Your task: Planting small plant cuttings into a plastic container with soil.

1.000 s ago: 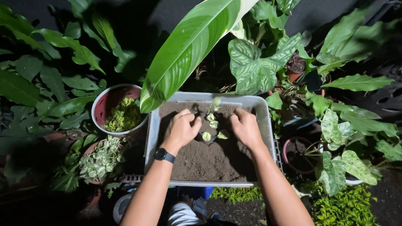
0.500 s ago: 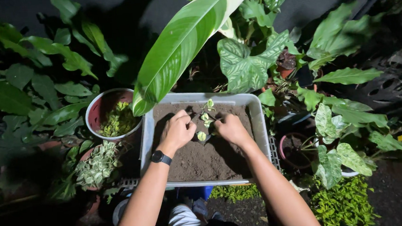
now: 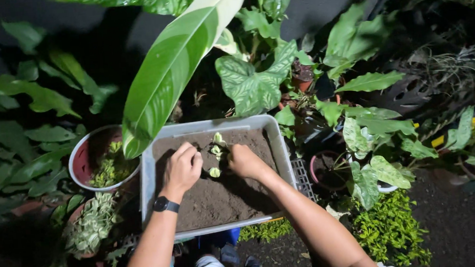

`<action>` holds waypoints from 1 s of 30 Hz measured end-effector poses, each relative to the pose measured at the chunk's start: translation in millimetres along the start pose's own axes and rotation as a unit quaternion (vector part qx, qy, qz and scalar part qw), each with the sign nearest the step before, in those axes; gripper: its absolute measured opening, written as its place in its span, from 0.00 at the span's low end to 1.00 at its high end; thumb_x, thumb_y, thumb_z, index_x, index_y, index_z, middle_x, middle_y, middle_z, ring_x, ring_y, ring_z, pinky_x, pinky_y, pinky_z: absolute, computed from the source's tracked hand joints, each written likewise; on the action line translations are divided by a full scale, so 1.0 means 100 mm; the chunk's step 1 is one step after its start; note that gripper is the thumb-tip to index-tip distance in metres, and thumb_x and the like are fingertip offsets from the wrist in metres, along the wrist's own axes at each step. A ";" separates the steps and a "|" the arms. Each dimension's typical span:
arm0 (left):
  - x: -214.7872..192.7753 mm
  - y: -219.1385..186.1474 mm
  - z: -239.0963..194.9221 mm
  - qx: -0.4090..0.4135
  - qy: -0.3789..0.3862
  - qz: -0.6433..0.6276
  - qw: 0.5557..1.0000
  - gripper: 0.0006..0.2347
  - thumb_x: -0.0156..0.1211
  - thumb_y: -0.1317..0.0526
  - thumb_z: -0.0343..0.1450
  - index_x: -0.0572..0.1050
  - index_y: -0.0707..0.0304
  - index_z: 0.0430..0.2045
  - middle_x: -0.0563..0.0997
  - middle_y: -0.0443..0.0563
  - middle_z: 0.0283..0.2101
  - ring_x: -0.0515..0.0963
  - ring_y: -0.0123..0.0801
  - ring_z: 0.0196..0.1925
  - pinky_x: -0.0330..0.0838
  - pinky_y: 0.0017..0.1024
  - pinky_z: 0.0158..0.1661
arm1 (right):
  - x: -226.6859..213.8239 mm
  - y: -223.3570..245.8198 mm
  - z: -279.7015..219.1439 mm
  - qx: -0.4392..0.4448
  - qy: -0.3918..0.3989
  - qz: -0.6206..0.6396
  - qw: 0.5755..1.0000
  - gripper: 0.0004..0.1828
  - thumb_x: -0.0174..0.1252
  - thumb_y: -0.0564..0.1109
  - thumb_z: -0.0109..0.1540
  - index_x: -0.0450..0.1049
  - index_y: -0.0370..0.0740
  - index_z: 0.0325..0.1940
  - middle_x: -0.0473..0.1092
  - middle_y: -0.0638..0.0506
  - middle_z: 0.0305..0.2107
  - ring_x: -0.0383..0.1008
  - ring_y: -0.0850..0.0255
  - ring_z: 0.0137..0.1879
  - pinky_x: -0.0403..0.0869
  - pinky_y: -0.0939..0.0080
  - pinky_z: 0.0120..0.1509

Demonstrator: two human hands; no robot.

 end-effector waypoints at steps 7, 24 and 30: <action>0.01 -0.03 0.01 -0.012 0.007 0.005 1.000 0.08 0.56 0.62 0.73 0.74 0.70 0.29 0.75 0.61 0.33 0.77 0.56 0.32 0.71 0.42 0.31 | -1.22 0.02 -0.60 -0.021 -0.089 0.064 0.994 0.24 0.51 0.35 0.58 0.72 0.34 0.60 0.76 0.30 0.44 0.78 0.38 0.50 0.74 0.47 0.57; 0.54 -0.06 -0.04 -0.014 0.135 0.041 0.990 0.08 0.55 0.62 0.73 0.74 0.66 0.26 0.75 0.60 0.33 0.77 0.55 0.35 0.73 0.40 0.35 | -1.12 -2.56 -1.66 0.165 -0.170 0.045 0.970 0.16 0.52 0.37 0.59 0.74 0.32 0.50 0.74 0.29 0.33 0.77 0.35 0.39 0.75 0.42 0.45; 0.52 0.03 0.04 0.193 0.148 0.055 0.968 0.06 0.50 0.64 0.77 0.71 0.70 0.35 0.74 0.63 0.36 0.76 0.57 0.39 0.72 0.43 0.40 | -0.02 -3.42 -1.17 0.197 -0.119 0.085 0.969 0.14 0.50 0.38 0.58 0.72 0.31 0.47 0.74 0.28 0.34 0.77 0.34 0.41 0.76 0.41 0.47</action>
Point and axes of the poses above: each hand's wrist, its own z-axis towards the middle knuckle, its own x-axis out of the palm, y = z × x, the point moved 6 cm from there along z, towards the middle knuckle
